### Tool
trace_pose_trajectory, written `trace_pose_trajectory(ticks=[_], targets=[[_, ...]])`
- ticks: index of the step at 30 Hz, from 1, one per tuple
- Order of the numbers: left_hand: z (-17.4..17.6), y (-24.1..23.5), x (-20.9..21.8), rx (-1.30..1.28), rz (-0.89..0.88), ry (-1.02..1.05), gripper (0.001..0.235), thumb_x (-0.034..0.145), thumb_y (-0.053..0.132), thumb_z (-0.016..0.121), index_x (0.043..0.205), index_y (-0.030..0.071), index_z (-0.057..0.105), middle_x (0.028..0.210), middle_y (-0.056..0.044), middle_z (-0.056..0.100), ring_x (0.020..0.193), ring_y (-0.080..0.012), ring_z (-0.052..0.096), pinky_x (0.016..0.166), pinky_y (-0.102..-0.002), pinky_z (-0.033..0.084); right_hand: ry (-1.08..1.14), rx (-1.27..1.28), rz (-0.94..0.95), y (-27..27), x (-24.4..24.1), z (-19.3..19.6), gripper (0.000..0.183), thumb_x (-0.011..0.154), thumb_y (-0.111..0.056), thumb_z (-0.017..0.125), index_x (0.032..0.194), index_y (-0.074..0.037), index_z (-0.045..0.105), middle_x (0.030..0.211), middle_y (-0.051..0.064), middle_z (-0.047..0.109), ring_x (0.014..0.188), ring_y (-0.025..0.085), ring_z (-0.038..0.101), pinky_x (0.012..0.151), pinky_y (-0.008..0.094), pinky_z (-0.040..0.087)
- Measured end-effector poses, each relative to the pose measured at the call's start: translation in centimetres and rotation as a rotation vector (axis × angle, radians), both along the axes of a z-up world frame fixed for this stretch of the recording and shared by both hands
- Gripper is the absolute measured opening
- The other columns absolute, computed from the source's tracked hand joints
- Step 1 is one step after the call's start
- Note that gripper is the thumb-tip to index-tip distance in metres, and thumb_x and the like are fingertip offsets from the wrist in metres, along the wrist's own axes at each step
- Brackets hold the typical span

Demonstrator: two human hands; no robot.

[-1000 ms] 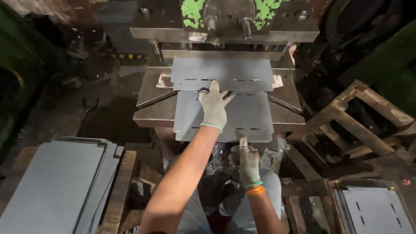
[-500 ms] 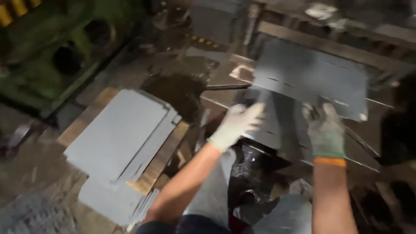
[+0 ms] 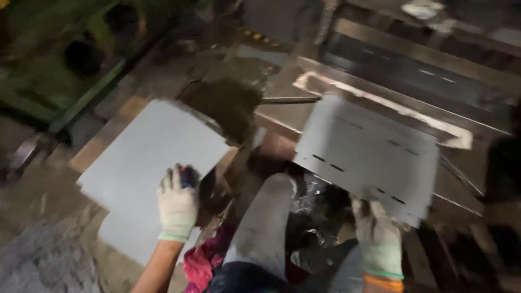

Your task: The recorder uses a large hydraulic or mechanical press to punch slots or holes into rectangular metal plates.

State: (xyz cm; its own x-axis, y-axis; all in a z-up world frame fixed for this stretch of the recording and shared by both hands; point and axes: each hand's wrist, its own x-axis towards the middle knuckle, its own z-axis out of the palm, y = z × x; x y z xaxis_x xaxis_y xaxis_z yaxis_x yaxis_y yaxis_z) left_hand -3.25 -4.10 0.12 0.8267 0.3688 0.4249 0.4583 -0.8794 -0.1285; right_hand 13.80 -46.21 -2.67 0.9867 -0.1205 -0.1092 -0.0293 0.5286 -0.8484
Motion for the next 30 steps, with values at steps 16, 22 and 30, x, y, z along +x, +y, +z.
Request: trace_pose_trajectory(ticks=[16, 22, 30], targets=[[15.2, -17.3, 14.7, -1.655, -0.478, -0.612, 0.018, 0.094, 0.017, 0.061, 0.098, 0.000, 0.065, 0.078, 0.001, 0.060, 0.068, -0.0118, 0.059, 0.068, -0.032, 0.056, -0.051, -0.004, 0.001, 0.3, 3.3, -6.4, 0.041, 0.103, -0.025, 0.062, 0.137, -0.003, 0.052, 0.123, 0.015, 0.064, 0.100, 0.027, 0.070, 0.082, 0.042, 0.062], [9.4, -26.2, 29.7, -2.565, -0.272, -0.735, 0.041, 0.094, 0.026, 0.068, 0.116, 0.000, 0.047, 0.116, -0.013, 0.058, 0.104, -0.0282, 0.061, 0.091, -0.052, 0.062, -0.043, -0.096, 0.016, 0.9, 3.5, -3.7, 0.040, 0.100, -0.023, 0.063, 0.130, 0.003, 0.055, 0.124, 0.018, 0.067, 0.093, 0.033, 0.074, 0.078, 0.044, 0.063], [8.9, -29.4, 34.4, -2.547, -0.156, -0.687, 0.060, 0.096, 0.029, 0.060, 0.136, -0.003, 0.028, 0.139, -0.022, 0.044, 0.127, -0.0432, 0.053, 0.092, -0.054, 0.063, -0.007, -0.180, 0.061, -0.7, 4.6, -9.6, 0.036, 0.098, -0.029, 0.061, 0.124, -0.003, 0.063, 0.106, 0.015, 0.075, 0.082, 0.024, 0.076, 0.066, 0.036, 0.064]])
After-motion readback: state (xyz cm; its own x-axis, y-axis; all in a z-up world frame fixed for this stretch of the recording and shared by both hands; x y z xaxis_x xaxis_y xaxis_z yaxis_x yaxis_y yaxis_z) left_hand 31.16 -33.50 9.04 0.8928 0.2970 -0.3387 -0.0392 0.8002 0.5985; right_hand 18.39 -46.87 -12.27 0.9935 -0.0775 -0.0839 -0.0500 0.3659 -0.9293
